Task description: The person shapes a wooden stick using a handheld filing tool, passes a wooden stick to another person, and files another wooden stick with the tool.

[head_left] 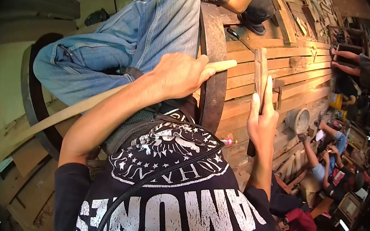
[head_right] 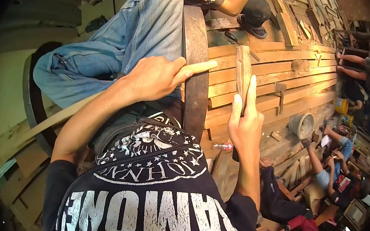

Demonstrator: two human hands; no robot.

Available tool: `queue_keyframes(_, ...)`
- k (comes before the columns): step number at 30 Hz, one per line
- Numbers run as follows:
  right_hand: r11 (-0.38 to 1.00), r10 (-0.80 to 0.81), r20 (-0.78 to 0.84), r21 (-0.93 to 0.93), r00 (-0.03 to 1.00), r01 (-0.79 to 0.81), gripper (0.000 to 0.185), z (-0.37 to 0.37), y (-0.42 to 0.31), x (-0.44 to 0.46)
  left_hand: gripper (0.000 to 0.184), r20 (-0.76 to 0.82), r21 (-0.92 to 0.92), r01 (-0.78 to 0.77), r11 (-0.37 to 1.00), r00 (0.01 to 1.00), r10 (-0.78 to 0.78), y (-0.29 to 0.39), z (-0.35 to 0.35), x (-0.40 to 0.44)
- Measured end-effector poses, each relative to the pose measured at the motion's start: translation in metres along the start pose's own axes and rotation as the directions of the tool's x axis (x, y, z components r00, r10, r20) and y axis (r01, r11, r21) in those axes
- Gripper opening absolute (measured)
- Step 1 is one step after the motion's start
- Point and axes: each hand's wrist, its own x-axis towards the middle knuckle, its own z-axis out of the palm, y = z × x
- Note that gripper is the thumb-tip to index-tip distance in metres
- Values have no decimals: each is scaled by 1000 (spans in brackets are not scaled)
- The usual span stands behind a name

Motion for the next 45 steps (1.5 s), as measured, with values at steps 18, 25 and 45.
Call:
queue_keyframes(18,970,-239,50,-37,970,241,55,28,0,-19,32,28,-127,-82,989,996,86,-11,5,9)
queue_keyframes(25,965,-235,103,-90,966,245,56,31,-11,-14,35,31,-115,-33,993,999,36,-12,6,10)
queue_keyframes(45,937,-292,126,-162,948,310,64,30,-11,-12,37,40,-180,-21,983,999,29,-13,6,10)
